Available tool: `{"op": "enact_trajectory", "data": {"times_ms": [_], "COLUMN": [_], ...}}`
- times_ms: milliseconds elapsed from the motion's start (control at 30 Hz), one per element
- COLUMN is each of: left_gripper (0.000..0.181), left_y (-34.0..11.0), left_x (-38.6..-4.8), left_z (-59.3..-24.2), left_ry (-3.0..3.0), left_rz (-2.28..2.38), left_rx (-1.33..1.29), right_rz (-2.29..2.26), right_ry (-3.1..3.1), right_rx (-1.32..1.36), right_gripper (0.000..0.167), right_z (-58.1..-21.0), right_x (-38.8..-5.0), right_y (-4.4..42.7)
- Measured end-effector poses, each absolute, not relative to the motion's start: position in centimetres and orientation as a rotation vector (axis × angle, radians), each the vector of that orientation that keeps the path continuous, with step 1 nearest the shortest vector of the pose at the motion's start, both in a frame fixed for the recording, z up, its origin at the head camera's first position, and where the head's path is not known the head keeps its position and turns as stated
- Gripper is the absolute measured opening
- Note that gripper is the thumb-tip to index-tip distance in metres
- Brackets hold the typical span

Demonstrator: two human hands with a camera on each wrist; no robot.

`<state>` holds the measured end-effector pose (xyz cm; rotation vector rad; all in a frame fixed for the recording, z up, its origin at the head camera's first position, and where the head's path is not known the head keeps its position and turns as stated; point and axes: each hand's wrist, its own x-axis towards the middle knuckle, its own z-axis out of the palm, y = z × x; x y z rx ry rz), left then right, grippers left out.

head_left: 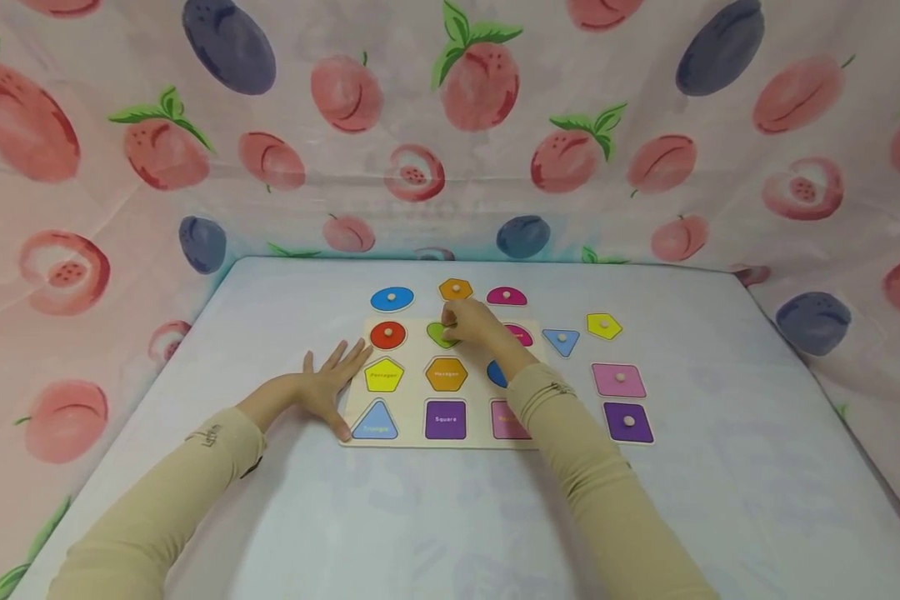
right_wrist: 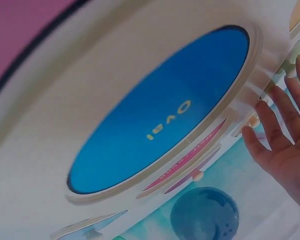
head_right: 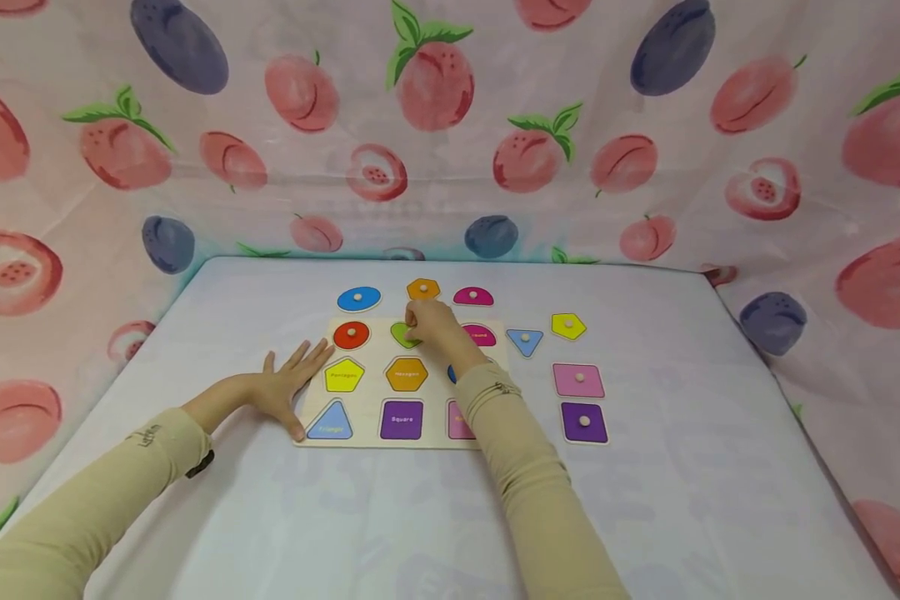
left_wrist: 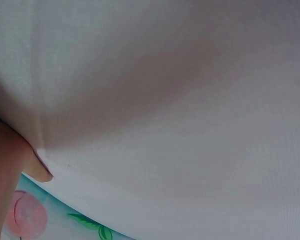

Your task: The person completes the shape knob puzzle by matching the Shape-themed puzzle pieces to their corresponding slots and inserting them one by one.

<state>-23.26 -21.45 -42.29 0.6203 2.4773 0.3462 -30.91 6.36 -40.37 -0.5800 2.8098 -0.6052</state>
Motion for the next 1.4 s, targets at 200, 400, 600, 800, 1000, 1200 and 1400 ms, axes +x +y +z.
{"op": "enact_trajectory", "data": {"times_ms": [200, 400, 600, 800, 1000, 1200, 1400], "left_gripper": [0.140, 0.140, 0.142, 0.142, 0.142, 0.142, 0.142], "left_y": [-21.2, -21.1, -21.3, -21.3, -21.2, -21.2, -21.2], "left_x": [-23.2, -23.1, -23.2, -23.3, -23.2, -23.3, -23.2], "left_z": [-41.9, -41.9, -42.1, -42.2, -42.2, -42.0, -42.3], "left_ry": [2.482, 2.474, 2.470, 2.466, 2.473, 2.472, 2.470], "left_rz": [0.342, 0.331, 0.367, 0.378, 0.355, 0.372, 0.381], "left_rx": [0.613, 0.614, 0.627, 0.636, 0.613, 0.621, 0.631], "right_rz": [-0.674, -0.734, -0.704, -0.819, -0.848, -0.845, -0.835], "right_ry": [2.765, 2.664, 2.566, 2.514, 2.539, 2.611, 2.675], "right_rx": [-0.622, -0.646, -0.792, -0.838, -0.845, -0.843, -0.760], "right_gripper": [0.022, 0.024, 0.032, 0.033, 0.029, 0.024, 0.023], "right_z": [-40.4, -40.4, -40.3, -39.8, -39.3, -39.7, -40.3], "right_x": [-31.0, -31.4, -32.2, -32.1, -31.7, -31.8, -32.1], "right_y": [7.1, 8.0, 9.1, 10.7, 12.0, 13.0, 14.3]}}
